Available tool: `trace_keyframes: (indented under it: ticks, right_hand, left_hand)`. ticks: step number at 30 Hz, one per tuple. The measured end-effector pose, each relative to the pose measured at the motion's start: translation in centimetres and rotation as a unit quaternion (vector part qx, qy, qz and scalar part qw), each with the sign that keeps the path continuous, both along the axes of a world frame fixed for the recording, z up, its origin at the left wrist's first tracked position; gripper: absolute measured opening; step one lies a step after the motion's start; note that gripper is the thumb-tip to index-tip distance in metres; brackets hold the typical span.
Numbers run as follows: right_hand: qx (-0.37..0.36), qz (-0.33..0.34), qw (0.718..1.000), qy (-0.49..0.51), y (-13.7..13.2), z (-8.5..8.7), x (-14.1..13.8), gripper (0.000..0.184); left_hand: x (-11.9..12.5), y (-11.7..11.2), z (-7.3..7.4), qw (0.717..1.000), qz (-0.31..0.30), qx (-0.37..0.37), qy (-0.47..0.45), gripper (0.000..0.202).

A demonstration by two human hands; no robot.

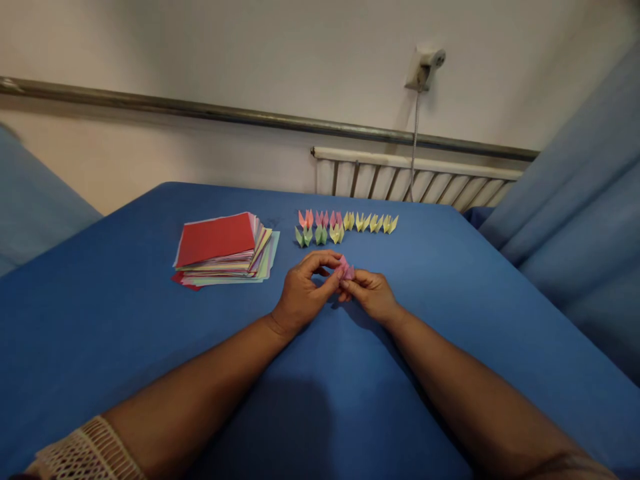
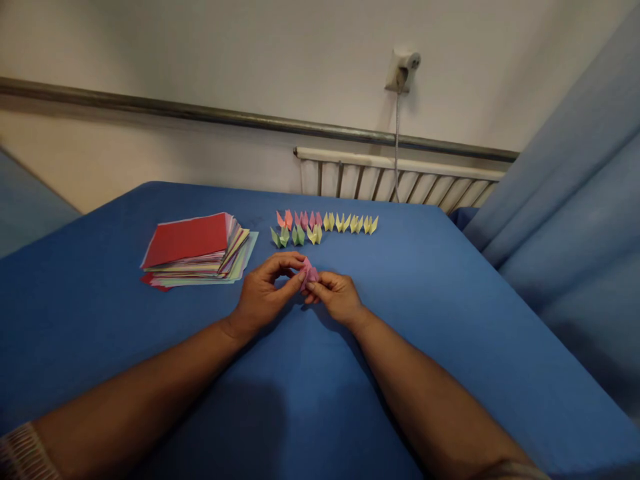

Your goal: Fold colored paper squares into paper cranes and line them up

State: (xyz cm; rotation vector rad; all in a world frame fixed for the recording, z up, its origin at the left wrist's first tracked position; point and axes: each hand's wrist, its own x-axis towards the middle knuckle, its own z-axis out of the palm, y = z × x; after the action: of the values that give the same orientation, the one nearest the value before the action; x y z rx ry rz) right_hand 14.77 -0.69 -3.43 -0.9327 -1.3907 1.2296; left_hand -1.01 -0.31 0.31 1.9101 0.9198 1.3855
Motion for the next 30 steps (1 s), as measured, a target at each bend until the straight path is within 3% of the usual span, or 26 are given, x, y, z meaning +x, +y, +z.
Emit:
trace_keyframes:
  ticks: [9, 19, 30]
  right_hand:
    - [-0.002, -0.009, 1.000, 0.002, -0.12, 0.39, -0.06, 0.033]
    - [-0.020, -0.017, 0.999, 0.025, -0.23, 0.46, -0.22, 0.031]
    - [-0.042, -0.051, 0.996, 0.058, -0.50, 0.62, -0.62, 0.034]
  left_hand:
    - [-0.18, -0.09, -0.05, 1.000, 0.000, -0.006, 0.029, 0.010]
    - [0.19, 0.18, -0.39, 0.997, -0.016, -0.066, -0.022, 0.012]
    - [0.56, 0.53, -0.21, 0.978, 0.012, -0.181, -0.100, 0.018]
